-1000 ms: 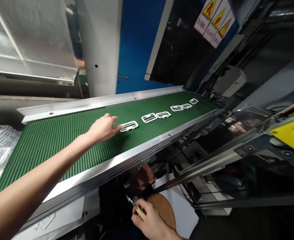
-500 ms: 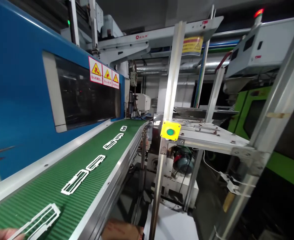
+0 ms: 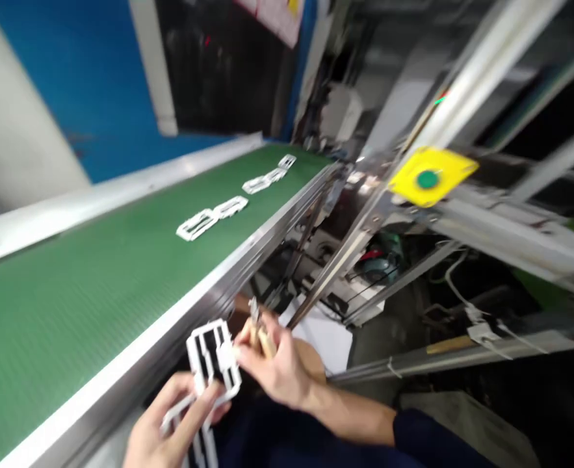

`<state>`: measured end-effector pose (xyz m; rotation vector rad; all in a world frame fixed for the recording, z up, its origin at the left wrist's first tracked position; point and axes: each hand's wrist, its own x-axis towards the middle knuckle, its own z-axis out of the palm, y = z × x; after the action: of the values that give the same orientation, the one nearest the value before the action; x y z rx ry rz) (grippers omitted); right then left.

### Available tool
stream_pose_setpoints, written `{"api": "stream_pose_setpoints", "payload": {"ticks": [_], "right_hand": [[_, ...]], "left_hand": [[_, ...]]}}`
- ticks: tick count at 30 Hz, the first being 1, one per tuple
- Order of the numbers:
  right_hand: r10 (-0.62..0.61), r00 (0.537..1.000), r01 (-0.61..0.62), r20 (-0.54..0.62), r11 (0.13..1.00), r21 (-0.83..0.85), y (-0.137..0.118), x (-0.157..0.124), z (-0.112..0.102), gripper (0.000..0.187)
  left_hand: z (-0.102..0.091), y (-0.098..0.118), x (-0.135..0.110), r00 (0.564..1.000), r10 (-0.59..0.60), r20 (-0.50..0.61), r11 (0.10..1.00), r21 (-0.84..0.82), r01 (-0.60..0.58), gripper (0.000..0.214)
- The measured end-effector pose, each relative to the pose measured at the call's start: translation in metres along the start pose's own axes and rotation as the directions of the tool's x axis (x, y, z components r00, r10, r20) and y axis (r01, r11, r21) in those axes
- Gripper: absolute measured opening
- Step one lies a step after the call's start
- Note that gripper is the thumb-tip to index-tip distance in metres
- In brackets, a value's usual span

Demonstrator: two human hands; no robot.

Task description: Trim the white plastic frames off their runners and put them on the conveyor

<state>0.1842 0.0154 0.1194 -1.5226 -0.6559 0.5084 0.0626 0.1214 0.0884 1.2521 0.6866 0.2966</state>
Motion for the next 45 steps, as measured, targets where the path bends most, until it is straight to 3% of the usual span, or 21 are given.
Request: {"api": "stream_pose_setpoints", "payload": {"ticks": [2, 7, 11, 18, 24, 32, 35, 41, 45], "right_hand": [[0.053, 0.995, -0.051, 0.08, 0.998, -0.027, 0.012, -0.001, -0.003, 0.02], [0.138, 0.976, -0.121, 0.167, 0.987, -0.109, 0.048, -0.012, -0.007, 0.019], [0.185, 0.963, -0.167, 0.196, 0.981, -0.104, 0.06, -0.018, -0.009, 0.019], [0.319, 0.924, -0.348, 0.212, 0.93, 0.121, 0.074, -0.014, -0.011, 0.025], [0.323, 0.925, -0.362, 0.201, 0.91, 0.202, 0.076, -0.015, -0.013, 0.021], [0.31, 0.931, -0.324, 0.194, 0.945, 0.045, 0.072, -0.015, -0.016, 0.022], [0.325, 0.924, -0.337, 0.2, 0.941, 0.032, 0.072, -0.015, -0.017, 0.026], [0.353, 0.899, -0.367, 0.259, 0.93, 0.004, 0.072, -0.015, -0.019, 0.029], [0.332, 0.897, -0.342, 0.292, 0.939, -0.016, 0.072, -0.016, -0.019, 0.027]], "left_hand": [[0.005, -0.021, -0.017, 0.992, -0.125, 0.004, 0.981, -0.15, 0.125, 0.03], [0.013, -0.056, -0.022, 0.985, -0.166, -0.035, 0.916, -0.375, 0.141, 0.021], [0.017, -0.064, -0.025, 0.978, -0.209, 0.026, 0.883, -0.424, 0.2, 0.021], [0.019, -0.069, -0.022, 0.965, -0.249, 0.083, 0.819, -0.514, 0.255, 0.018], [0.022, -0.066, -0.021, 0.961, -0.259, 0.101, 0.811, -0.517, 0.273, 0.018], [0.023, -0.068, -0.021, 0.956, -0.264, 0.124, 0.825, -0.484, 0.291, 0.018], [0.013, -0.069, -0.019, 0.966, -0.227, 0.12, 0.866, -0.429, 0.257, 0.017], [-0.016, -0.058, 0.001, 0.99, -0.122, -0.07, 0.968, -0.231, 0.102, 0.025], [-0.023, -0.046, 0.013, 0.991, -0.131, -0.017, 0.987, -0.097, 0.128, 0.031]]}}
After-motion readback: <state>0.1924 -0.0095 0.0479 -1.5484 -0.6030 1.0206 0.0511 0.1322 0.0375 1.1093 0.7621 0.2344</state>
